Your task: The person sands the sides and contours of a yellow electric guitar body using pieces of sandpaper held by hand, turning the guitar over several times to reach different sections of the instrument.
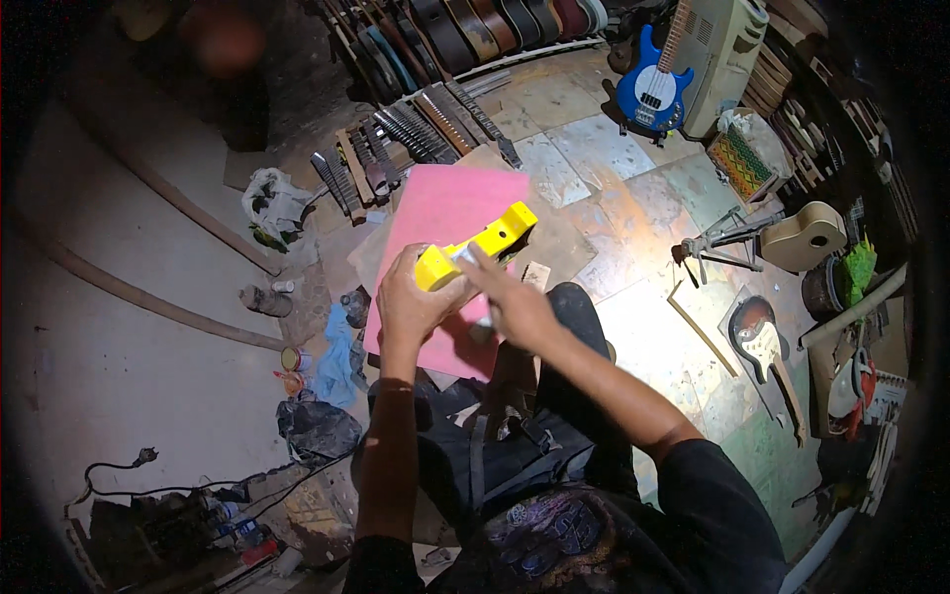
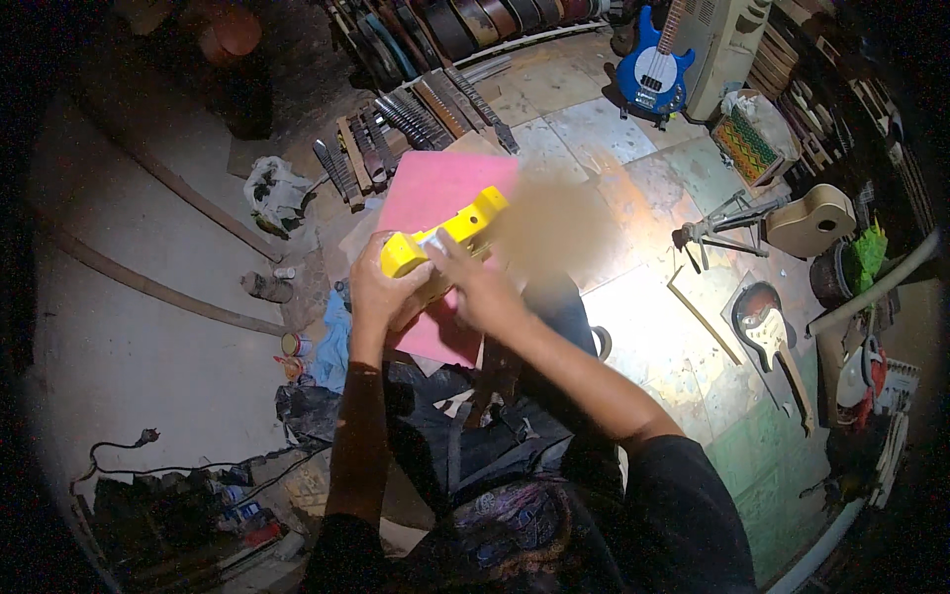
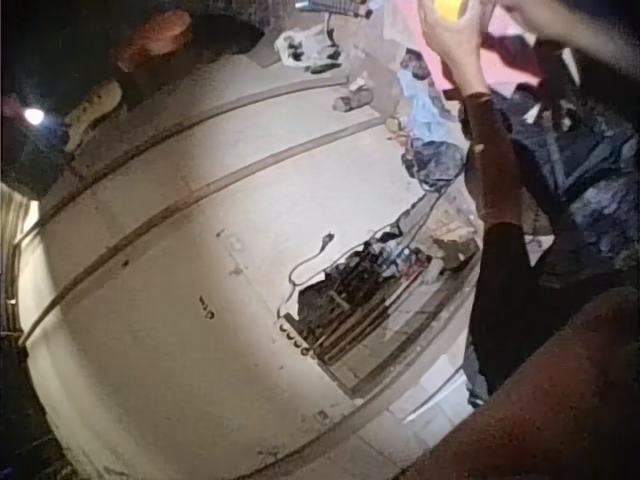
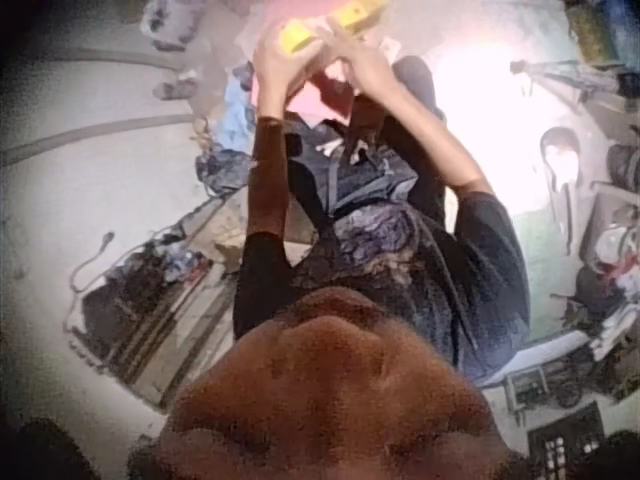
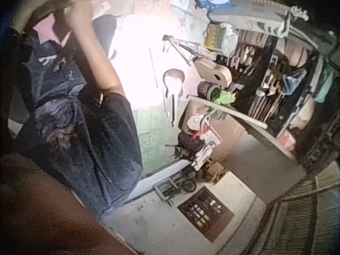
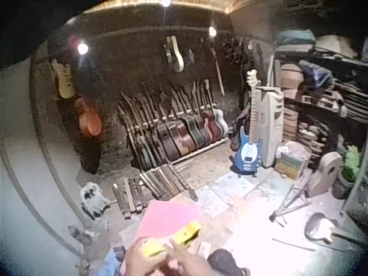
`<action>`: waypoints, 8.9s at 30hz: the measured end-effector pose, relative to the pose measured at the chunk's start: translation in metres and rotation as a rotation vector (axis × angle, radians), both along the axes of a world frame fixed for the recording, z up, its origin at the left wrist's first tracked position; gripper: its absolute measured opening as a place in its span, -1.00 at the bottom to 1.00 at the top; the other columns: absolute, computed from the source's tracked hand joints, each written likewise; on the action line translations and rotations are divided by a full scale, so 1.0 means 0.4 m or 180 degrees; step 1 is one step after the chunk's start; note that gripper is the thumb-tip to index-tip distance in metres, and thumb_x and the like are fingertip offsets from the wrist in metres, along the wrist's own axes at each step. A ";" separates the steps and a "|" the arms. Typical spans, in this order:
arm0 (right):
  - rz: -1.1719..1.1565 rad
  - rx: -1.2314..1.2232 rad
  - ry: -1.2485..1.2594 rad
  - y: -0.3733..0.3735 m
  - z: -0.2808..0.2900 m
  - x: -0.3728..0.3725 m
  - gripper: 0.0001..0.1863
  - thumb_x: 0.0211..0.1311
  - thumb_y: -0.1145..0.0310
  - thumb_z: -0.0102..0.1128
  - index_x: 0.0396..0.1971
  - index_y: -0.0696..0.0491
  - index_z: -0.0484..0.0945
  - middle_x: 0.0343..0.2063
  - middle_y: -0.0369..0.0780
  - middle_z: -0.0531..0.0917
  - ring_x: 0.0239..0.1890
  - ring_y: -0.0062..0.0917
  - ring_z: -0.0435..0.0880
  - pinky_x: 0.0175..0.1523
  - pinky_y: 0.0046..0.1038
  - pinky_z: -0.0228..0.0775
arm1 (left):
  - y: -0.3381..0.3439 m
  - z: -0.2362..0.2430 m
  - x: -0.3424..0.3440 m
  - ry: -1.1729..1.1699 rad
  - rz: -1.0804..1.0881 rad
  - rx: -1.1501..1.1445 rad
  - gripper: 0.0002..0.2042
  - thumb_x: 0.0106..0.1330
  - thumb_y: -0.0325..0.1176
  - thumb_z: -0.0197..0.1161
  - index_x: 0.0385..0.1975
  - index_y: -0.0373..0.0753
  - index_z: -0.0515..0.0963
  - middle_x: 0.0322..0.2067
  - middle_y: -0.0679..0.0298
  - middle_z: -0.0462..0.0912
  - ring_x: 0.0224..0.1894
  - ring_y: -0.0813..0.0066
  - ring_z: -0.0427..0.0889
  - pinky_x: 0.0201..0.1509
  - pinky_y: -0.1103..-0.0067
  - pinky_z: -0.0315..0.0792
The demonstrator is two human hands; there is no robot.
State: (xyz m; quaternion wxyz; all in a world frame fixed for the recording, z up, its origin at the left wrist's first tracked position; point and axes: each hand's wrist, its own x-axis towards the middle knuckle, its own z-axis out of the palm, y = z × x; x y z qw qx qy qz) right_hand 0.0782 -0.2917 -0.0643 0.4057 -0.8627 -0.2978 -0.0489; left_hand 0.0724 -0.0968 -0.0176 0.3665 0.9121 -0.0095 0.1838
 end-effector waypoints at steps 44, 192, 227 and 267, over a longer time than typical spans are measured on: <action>-0.0292 0.0944 0.0669 0.028 -0.004 0.143 -0.27 0.09 0.75 -0.07 0.32 -0.01 0.51 0.27 -0.02 0.56 0.25 -0.13 0.62 0.34 -0.28 0.49 | -0.012 -0.003 0.071 -0.0259 0.0478 0.0169 -0.70 0.38 -0.24 0.03 -0.14 -0.21 0.69 -0.35 -0.12 0.72 -0.23 -0.19 0.73 -0.13 0.14 0.56; -0.0159 0.2126 0.1648 0.049 0.131 0.004 -0.84 0.48 0.38 0.26 -0.11 0.15 0.56 -0.25 -0.29 0.63 -0.18 -0.62 0.58 -0.06 -0.50 0.43 | -0.009 -0.060 -0.035 -0.0201 0.0376 -0.0168 -0.52 -0.06 -0.10 0.57 -0.13 -0.13 0.63 -0.23 0.16 0.78 -0.16 0.11 0.78 -0.09 0.24 0.64; -0.0702 0.1310 0.1208 0.113 0.063 0.010 -0.65 0.36 0.23 0.42 -0.16 0.25 0.62 -0.27 -0.19 0.72 -0.27 -0.59 0.62 -0.15 -0.48 0.46 | -0.005 -0.054 -0.020 -0.0302 0.0463 -0.0061 -0.72 0.12 -0.23 0.48 -0.27 -0.18 0.58 -0.34 0.08 0.72 -0.23 -0.03 0.72 -0.19 0.16 0.56; -0.1012 0.1516 0.1362 0.141 0.083 0.042 -0.75 0.34 0.32 0.41 -0.31 0.17 0.55 -0.41 -0.28 0.61 -0.35 -0.65 0.56 -0.20 -0.50 0.43 | -0.020 -0.058 -0.040 -0.0083 0.0357 0.0175 -0.65 0.05 -0.20 0.51 -0.27 -0.20 0.55 -0.35 0.04 0.69 -0.23 -0.08 0.70 -0.19 0.15 0.55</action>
